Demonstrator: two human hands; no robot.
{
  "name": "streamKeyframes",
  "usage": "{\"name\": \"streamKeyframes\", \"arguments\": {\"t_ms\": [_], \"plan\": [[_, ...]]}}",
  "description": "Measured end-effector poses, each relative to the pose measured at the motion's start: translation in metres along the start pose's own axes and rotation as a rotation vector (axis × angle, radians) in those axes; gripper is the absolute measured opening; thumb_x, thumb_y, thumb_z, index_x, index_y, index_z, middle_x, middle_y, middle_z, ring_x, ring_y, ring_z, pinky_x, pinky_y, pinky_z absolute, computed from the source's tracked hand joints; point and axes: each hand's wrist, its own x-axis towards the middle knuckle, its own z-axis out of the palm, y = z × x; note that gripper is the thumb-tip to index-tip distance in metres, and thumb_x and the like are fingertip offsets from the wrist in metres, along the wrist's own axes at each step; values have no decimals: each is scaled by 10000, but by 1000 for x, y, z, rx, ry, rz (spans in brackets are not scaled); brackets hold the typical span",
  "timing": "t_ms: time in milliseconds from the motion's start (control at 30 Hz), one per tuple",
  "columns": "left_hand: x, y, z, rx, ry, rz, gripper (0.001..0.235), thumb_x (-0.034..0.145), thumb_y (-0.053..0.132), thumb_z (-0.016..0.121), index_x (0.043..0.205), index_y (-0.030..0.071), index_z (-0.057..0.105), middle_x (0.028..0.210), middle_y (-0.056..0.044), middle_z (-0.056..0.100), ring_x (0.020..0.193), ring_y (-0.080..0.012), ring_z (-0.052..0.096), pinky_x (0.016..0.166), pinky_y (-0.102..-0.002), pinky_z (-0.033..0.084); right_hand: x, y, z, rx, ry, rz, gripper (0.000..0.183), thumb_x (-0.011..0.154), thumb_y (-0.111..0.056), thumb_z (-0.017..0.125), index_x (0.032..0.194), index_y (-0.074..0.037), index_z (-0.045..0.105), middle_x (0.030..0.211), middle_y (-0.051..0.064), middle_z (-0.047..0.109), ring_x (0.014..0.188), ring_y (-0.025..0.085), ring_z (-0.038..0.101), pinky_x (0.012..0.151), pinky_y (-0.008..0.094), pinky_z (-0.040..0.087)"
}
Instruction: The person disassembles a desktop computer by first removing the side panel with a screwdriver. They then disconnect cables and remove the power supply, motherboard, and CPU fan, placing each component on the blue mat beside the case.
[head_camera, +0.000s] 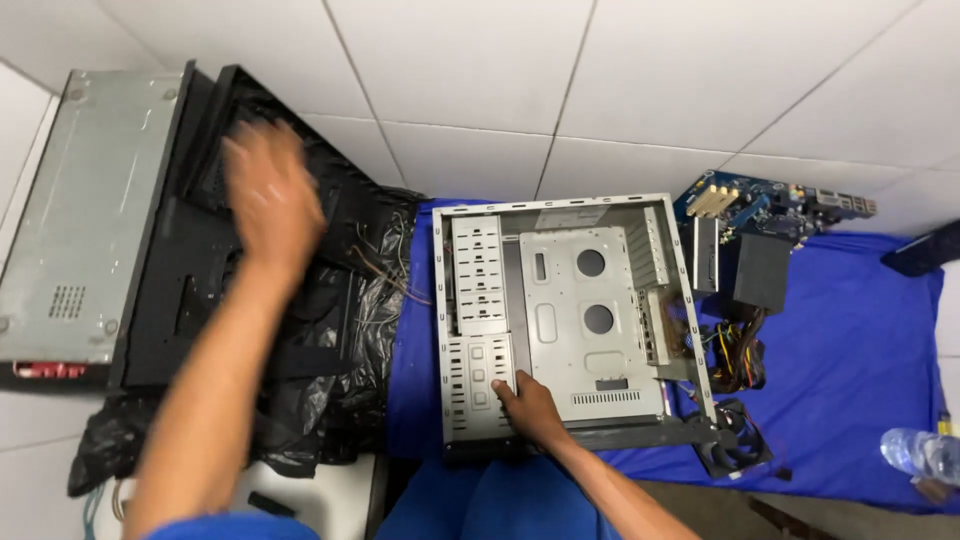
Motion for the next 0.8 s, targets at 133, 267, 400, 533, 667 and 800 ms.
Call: {"name": "streamKeyframes", "arguments": {"t_ms": [133,267,400,533,667,800], "plan": [[-91,78,79,-51,-212,272,192,769,-17,609,899,111,668,803,-96,651,827,-313,628,1186,-514,402,5,12,5,-12,37,-58,478,942,-562,563,923,-86,596,960,173,737,951,347,696,832,410,496],[-164,131,134,-136,-550,412,299,920,199,636,1209,121,647,1149,-112,655,1244,-278,501,1192,-578,184,-12,-11,-7,19,-22,34,618,989,-540,606,1215,34,618,1182,307,682,1230,458,618,983,536,515],[-246,125,253,-8,-980,657,266,913,154,550,916,236,804,954,-8,778,941,-259,711,1051,-493,383,3,13,4,43,10,57,861,932,-608,583,1509,11,423,1532,223,478,1444,345,463,1187,379,373],[-267,85,302,219,-1243,-130,456,997,147,417,1407,63,599,1559,-418,309,1340,-501,483,881,-689,483,7,18,8,47,56,-7,529,965,-540,617,744,-126,373,666,43,444,673,208,451,654,377,355],[-235,79,244,166,-1312,266,378,979,163,455,1238,166,731,1280,-97,710,1252,-441,591,896,-551,500,20,30,16,-24,95,-151,439,955,-528,601,890,-94,597,878,180,720,877,360,706,778,450,493],[-198,103,154,-495,-1044,10,599,774,91,620,1365,187,633,1336,-118,646,1166,-409,658,967,-539,542,9,15,-23,-207,5,-121,243,904,-421,657,950,-182,669,922,75,770,905,324,723,780,455,518]]}}
